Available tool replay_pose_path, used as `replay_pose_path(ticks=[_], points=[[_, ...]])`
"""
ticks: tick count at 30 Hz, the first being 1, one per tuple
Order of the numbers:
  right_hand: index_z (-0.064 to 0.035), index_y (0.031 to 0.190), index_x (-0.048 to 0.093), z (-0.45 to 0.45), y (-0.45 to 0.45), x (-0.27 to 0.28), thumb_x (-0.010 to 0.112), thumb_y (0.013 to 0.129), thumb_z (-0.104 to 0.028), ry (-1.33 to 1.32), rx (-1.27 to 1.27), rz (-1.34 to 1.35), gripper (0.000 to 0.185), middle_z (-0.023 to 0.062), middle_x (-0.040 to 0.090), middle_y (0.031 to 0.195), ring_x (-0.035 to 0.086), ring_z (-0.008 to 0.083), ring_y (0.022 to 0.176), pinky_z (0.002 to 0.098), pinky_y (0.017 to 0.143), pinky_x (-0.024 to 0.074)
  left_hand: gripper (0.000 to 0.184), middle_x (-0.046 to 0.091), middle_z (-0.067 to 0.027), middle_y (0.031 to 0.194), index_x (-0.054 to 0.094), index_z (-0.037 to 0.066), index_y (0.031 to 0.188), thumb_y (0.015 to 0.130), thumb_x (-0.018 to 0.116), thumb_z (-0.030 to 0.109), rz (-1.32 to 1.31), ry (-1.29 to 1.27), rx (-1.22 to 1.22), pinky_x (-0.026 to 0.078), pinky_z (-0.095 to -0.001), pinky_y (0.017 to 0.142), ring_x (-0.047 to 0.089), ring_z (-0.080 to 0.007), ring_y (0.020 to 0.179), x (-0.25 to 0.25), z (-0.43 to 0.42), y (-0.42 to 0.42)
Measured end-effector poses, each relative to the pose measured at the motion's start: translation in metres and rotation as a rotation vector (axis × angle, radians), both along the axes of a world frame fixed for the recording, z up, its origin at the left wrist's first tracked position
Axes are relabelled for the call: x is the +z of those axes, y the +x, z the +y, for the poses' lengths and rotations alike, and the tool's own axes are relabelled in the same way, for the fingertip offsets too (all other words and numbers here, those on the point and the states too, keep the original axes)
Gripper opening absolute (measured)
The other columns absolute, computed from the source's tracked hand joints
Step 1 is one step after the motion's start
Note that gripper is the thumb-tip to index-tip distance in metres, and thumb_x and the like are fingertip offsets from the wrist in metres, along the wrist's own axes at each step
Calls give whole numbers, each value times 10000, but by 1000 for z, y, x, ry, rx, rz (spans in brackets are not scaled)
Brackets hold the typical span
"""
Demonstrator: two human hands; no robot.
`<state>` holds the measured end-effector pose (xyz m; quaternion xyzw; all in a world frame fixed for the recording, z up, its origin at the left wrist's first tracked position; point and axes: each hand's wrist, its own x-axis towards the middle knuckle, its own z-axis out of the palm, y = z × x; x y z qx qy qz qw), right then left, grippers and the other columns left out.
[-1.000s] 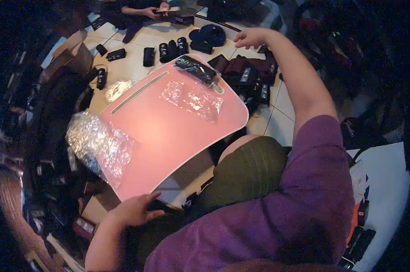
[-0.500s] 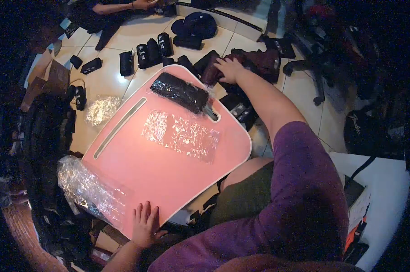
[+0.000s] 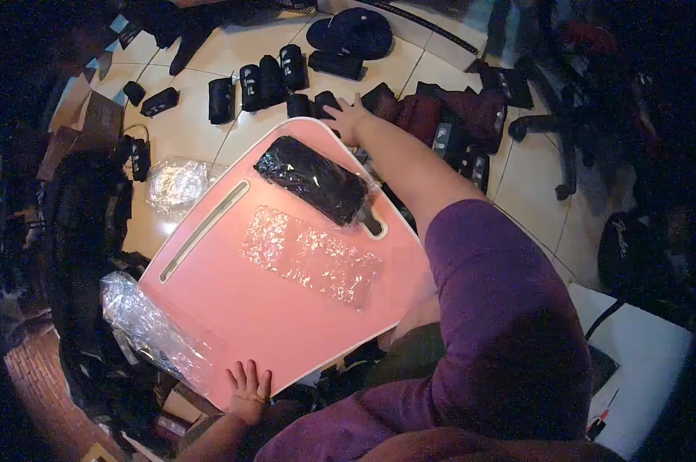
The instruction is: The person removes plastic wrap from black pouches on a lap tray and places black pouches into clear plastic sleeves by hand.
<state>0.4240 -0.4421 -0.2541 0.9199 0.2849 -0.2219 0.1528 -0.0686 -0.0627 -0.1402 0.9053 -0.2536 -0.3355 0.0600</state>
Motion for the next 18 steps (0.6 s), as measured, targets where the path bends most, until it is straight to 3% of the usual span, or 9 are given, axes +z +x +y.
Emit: replay_pose_path(ticks=[1, 3, 4, 7, 9, 11, 12, 16, 18], points=[[-258, 1403, 165, -7, -4, -5, 518, 772, -489, 4, -6, 2, 759, 60, 146, 1463, 170, 304, 1330, 649, 992, 147, 595, 84, -367, 1350, 140, 127, 1344, 819, 417, 167, -12, 7, -15, 79, -773, 861, 102, -644, 1176, -2, 2, -2], [-261, 1407, 122, -28, -11, -28, 564, 683, -626, 162, -169, -12, 924, 40, 130, 1470, 141, 331, 1333, 687, 973, 89, 588, 94, -371, 1343, 149, 129, 1340, 820, 419, 167, -47, 3, -16, 80, -773, 860, 107, -643, 1175, -7, 4, -5], [-269, 1407, 84, -36, -13, -37, 660, 633, -575, 219, -168, -66, 1013, 35, 136, 1467, 134, 346, 1331, 694, 970, 83, 580, 103, -376, 1335, 158, 130, 1337, 821, 422, 167, -74, -2, -10, 81, -774, 859, 112, -643, 1174, -6, 3, -6], [-254, 1404, 122, -47, -25, -28, 751, 584, -478, 53, -102, -52, 1057, 33, 170, 1453, 150, 352, 1323, 692, 972, 90, 583, 127, -382, 1320, 156, 125, 1332, 818, 429, 162, -41, 43, -25, 82, -775, 856, 135, -643, 1165, -2, 1, -3], [-244, 1397, 160, -49, -32, -24, 796, 543, -419, 99, -146, -70, 1079, 30, 211, 1430, 159, 354, 1316, 688, 975, 101, 596, 139, -384, 1314, 147, 122, 1331, 812, 438, 155, -60, 34, -15, 83, -775, 856, 144, -644, 1161, -5, 1, -5], [-232, 1370, 264, -48, -32, -20, 791, 533, -432, 32, -177, -58, 1009, 27, 222, 1422, 166, 364, 1310, 684, 974, 121, 608, 150, -386, 1307, 138, 120, 1330, 806, 447, 149, -81, 23, -1, 84, -775, 855, 154, -644, 1157, -10, 1, -6], [-225, 1334, 353, -47, -32, -21, 734, 630, -395, -84, -133, -54, 819, 19, 191, 1433, 171, 382, 1304, 708, 952, 124, 623, 156, -387, 1306, 130, 121, 1329, 799, 458, 146, -148, 0, -5, 84, -775, 855, 156, -646, 1155, -12, 1, -7], [-236, 1310, 399, -61, -39, -22, 627, 750, -341, -174, -52, -63, 614, 19, 158, 1442, 185, 404, 1291, 741, 922, 112, 660, 161, -391, 1308, 109, 134, 1336, 787, 477, 143, -147, 15, -21, 92, -775, 851, 163, -648, 1153, -11, 4, -7], [-261, 1312, 394, -73, -41, -28, 542, 812, -288, -43, -59, -66, 521, 25, 145, 1443, 192, 420, 1282, 763, 900, 92, 673, 157, -393, 1309, 103, 133, 1339, 781, 479, 145, -153, 19, -38, 90, -775, 851, 160, -646, 1157, -13, 8, -8]])
